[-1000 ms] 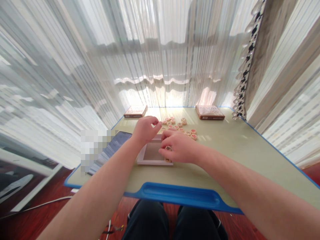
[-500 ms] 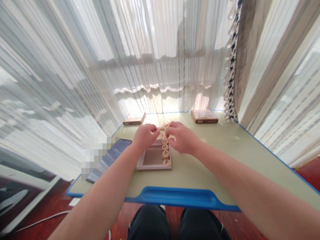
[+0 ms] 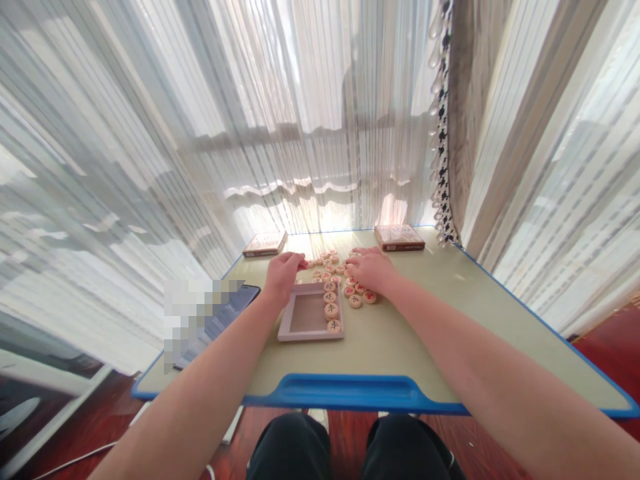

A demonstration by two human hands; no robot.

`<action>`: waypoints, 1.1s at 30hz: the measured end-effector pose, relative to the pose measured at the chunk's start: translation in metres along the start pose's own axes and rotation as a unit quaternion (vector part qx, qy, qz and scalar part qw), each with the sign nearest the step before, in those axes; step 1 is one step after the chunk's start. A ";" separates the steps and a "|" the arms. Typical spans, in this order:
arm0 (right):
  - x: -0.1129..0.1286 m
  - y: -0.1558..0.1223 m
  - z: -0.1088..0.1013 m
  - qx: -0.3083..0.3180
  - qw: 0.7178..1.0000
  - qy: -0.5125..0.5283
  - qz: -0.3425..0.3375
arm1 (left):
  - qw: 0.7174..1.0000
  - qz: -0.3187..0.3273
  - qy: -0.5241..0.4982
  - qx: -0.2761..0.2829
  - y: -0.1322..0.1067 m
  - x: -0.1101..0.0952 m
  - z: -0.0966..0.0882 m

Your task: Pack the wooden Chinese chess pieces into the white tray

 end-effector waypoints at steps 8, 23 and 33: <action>-0.002 0.000 0.003 0.044 0.997 0.063 -0.006 | 0.999 -0.019 0.000 -0.050 0.014 0.014 -0.011; -0.008 0.001 -0.008 0.046 0.994 0.062 0.074 | 0.960 -0.159 -0.218 0.076 0.008 0.023 0.015; -0.018 0.000 -0.013 0.028 0.993 0.030 0.114 | 0.991 0.020 0.068 0.116 0.005 0.010 0.008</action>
Point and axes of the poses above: each hand's wrist, its own y-axis towards the middle knuckle, its own z-axis out of the palm, x = y × z, the point moved 5 cm from there along y, towards the middle knuckle, and after that the axes turned 1 degree about z, right-handed, at the moved point
